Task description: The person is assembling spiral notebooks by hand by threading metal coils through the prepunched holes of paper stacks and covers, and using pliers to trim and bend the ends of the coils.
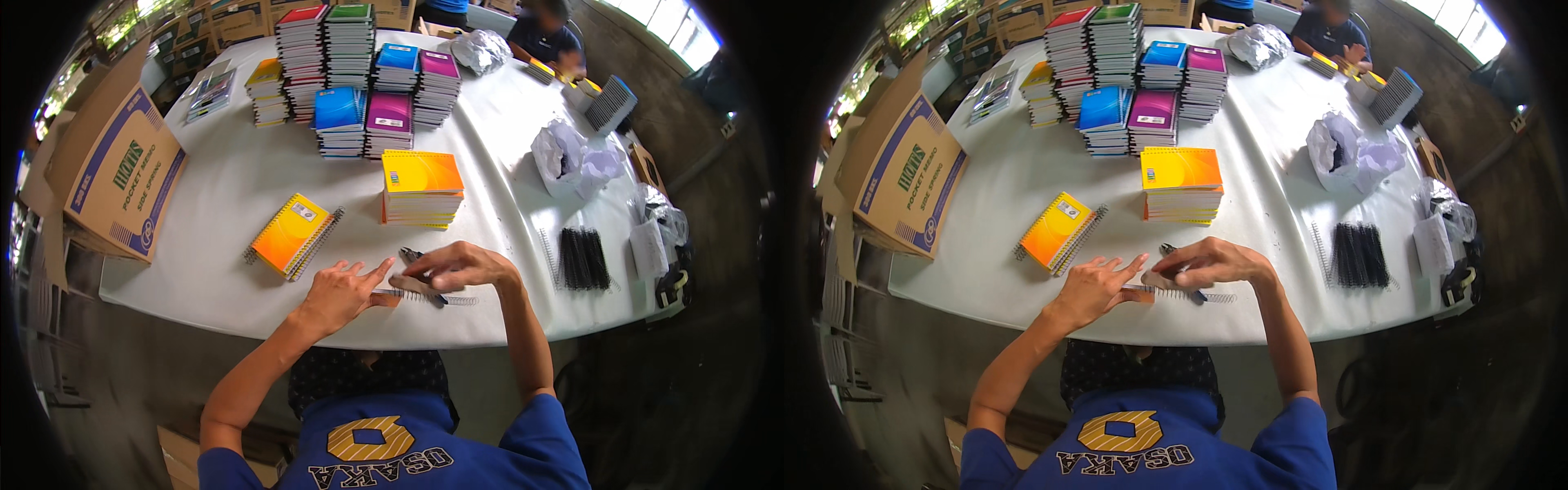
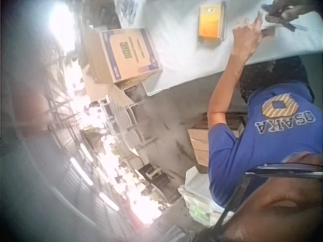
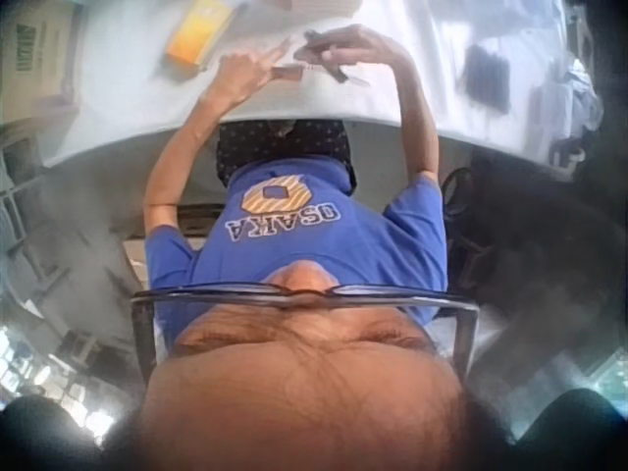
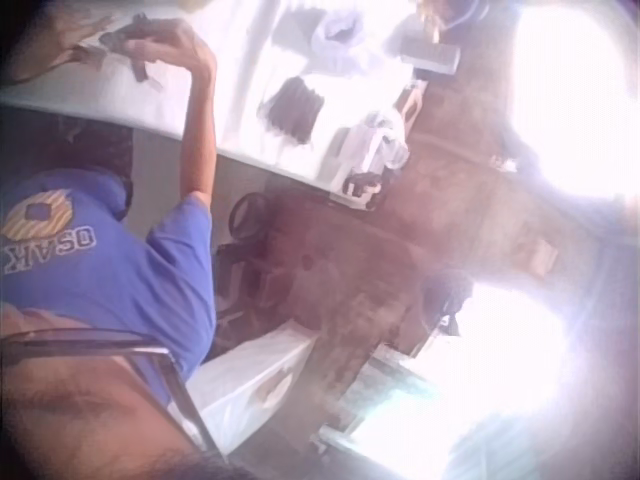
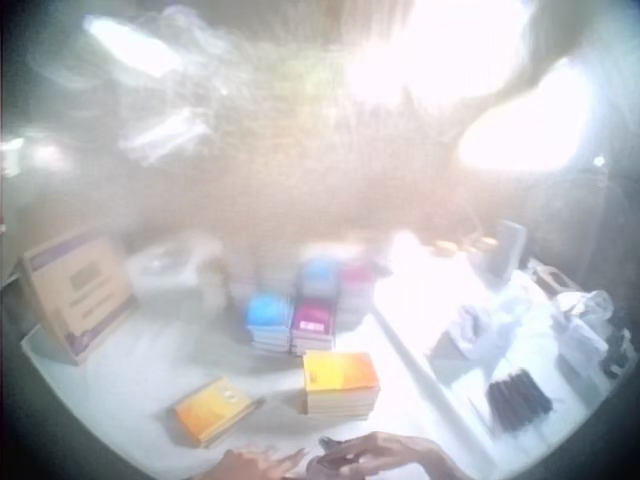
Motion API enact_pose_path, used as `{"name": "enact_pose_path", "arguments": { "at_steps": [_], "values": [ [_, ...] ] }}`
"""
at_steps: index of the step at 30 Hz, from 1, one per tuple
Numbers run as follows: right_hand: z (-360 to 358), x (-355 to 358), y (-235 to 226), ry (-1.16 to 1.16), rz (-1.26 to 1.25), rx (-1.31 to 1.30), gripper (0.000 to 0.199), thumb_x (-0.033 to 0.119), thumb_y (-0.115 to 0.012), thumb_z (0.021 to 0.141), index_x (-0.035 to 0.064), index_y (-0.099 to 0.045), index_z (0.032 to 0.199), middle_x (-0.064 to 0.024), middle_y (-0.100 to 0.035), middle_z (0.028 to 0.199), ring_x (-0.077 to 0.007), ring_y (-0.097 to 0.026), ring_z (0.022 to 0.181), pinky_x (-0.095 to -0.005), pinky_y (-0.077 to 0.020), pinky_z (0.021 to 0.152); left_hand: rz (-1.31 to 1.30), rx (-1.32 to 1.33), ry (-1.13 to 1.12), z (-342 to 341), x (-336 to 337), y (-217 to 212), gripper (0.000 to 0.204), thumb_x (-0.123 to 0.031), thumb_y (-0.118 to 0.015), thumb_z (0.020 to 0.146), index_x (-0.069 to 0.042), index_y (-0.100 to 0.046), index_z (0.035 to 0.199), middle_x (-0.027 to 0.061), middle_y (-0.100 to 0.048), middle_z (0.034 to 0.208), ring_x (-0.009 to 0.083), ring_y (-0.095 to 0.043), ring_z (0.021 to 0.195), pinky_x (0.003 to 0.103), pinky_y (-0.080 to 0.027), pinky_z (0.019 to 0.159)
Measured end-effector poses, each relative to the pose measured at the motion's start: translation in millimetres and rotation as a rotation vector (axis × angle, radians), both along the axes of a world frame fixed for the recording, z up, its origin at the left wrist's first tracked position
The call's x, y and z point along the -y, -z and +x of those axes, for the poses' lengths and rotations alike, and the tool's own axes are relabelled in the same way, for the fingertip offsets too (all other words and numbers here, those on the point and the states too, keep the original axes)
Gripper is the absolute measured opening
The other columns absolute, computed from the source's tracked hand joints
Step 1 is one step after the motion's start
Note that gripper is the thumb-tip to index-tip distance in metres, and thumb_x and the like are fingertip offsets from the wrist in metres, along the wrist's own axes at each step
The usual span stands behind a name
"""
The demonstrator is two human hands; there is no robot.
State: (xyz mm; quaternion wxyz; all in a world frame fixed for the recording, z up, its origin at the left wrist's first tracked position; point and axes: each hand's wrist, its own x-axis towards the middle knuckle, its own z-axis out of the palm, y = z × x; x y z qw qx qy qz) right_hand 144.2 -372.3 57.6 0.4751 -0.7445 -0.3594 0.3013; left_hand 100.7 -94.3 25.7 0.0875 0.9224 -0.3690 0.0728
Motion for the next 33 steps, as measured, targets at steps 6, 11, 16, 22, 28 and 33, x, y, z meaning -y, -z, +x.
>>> {"name": "enact_pose_path", "arguments": {
  "at_steps": [6, 11, 16, 22, 28, 33],
  "values": [
    [7, 2, -4, 0.047, -0.019, -0.046, 0.060, 0.043, -0.070, 0.084, -0.0006, -0.063, 0.125, -0.0175, -0.068, 0.113, -0.0289, -0.066, 0.103, -0.0422, -0.0510, 0.093, -0.031, -0.004, 0.002, 5, 4, 2, 0.080, -0.049, -0.070, 0.079, -0.017, -0.043, 0.146, 0.0143, -0.067, 0.097, 0.0311, -0.068, 0.080, 0.040, -0.056, 0.066],
    [9, -13, -11, 0.046, -0.263, -0.016, 0.060, 0.044, -0.068, 0.084, -0.0013, -0.064, 0.125, -0.0169, -0.067, 0.117, -0.0272, -0.064, 0.107, -0.0397, -0.0483, 0.093, -0.031, -0.043, -0.001, 14, 0, 6, 0.080, -0.051, -0.069, 0.079, -0.017, -0.042, 0.147, 0.0146, -0.067, 0.097, 0.0313, -0.068, 0.080, 0.040, -0.056, 0.065],
    [18, -14, 1, 0.029, -0.050, 0.005, 0.061, 0.045, -0.068, 0.084, 0.0010, -0.064, 0.126, -0.0175, -0.067, 0.119, -0.0282, -0.064, 0.108, -0.0383, -0.0497, 0.093, -0.007, 0.011, -0.010, 22, -6, 2, 0.078, -0.052, -0.069, 0.079, -0.018, -0.044, 0.145, 0.0148, -0.067, 0.100, 0.0320, -0.068, 0.085, 0.041, -0.056, 0.071],
    [20, -18, -6, -0.049, 0.008, 0.045, 0.062, 0.044, -0.070, 0.081, 0.0021, -0.064, 0.126, -0.0160, -0.067, 0.118, -0.0280, -0.064, 0.107, -0.0383, -0.0489, 0.094, -0.027, 0.024, -0.001, 21, -10, -3, 0.073, -0.050, -0.069, 0.080, -0.021, -0.048, 0.143, 0.0170, -0.067, 0.101, 0.0336, -0.067, 0.087, 0.045, -0.055, 0.077],
    [20, -24, -7, 0.026, -0.092, 0.014, 0.054, 0.041, -0.067, 0.087, 0.0039, -0.065, 0.125, -0.0150, -0.068, 0.113, -0.0280, -0.064, 0.105, -0.0392, -0.0485, 0.094, 0.005, 0.106, -0.017, 20, -14, -1, 0.064, -0.054, -0.068, 0.080, -0.023, -0.057, 0.135, 0.0193, -0.068, 0.103, 0.0343, -0.067, 0.099, 0.043, -0.055, 0.084],
    [31, -22, -2, -0.004, -0.116, 0.038, 0.051, 0.042, -0.066, 0.088, 0.0052, -0.066, 0.125, -0.0165, -0.067, 0.116, -0.0281, -0.064, 0.106, -0.0394, -0.0488, 0.094, -0.039, -0.089, -0.080, 23, -14, 1, 0.062, -0.055, -0.066, 0.080, -0.023, -0.058, 0.133, 0.0171, -0.070, 0.101, 0.0314, -0.069, 0.092, 0.042, -0.056, 0.077]
  ]
}}
